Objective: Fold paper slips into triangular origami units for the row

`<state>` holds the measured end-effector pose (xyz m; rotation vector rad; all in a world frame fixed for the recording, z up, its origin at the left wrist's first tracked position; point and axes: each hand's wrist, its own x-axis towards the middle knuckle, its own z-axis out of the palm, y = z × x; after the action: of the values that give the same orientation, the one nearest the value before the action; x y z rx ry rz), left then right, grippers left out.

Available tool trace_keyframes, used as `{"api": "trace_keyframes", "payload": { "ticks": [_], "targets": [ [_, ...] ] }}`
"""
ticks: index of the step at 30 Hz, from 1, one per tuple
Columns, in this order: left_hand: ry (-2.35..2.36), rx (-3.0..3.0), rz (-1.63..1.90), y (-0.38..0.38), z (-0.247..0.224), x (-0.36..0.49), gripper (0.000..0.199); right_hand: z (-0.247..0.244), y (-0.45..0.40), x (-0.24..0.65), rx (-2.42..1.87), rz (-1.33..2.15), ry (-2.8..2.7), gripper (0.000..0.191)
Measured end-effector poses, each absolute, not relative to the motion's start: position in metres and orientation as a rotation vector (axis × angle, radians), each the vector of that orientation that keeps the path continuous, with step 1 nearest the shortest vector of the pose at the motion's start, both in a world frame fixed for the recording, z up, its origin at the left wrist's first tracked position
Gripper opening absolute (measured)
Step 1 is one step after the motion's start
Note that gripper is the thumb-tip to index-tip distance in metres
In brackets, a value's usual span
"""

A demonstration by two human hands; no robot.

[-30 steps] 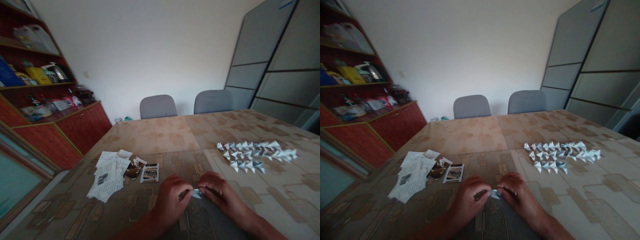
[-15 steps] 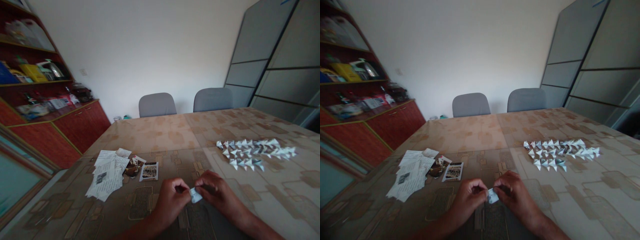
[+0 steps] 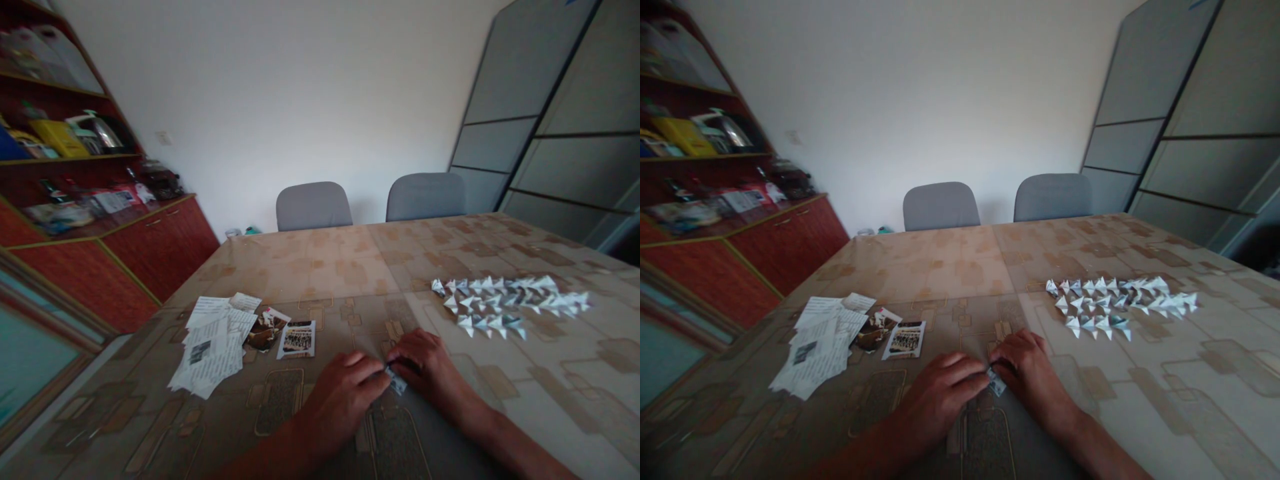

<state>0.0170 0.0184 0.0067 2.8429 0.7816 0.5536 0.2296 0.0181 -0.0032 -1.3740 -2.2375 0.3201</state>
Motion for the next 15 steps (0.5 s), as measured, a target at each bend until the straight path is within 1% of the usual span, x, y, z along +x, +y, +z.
{"api": "trace_keyframes", "payload": {
  "ticks": [2,5,7,10,13,15],
  "targets": [
    [0.738,2.879,0.528,0.018,0.006,0.017,0.018,-0.004,0.015,0.226,-1.452,0.274,-2.205,0.008],
    [0.750,2.879,0.513,0.016,0.006,0.018,0.017,-0.007,0.011,0.221,-1.597,0.193,-2.099,0.018],
    [0.759,2.885,0.509,0.016,0.007,0.019,0.017,-0.010,0.011,0.219,-1.646,0.171,-2.050,0.021],
    [0.718,2.911,0.512,0.016,0.008,0.019,0.017,-0.014,0.014,0.221,-1.650,0.167,-2.034,0.018],
    [0.648,2.929,0.541,0.018,0.008,0.018,0.020,-0.011,0.015,0.225,-1.600,0.188,-2.058,0.009],
    [0.616,2.932,0.571,0.020,0.008,0.017,0.021,-0.004,0.012,0.229,-1.510,0.234,-2.116,0.009]
  ]
}}
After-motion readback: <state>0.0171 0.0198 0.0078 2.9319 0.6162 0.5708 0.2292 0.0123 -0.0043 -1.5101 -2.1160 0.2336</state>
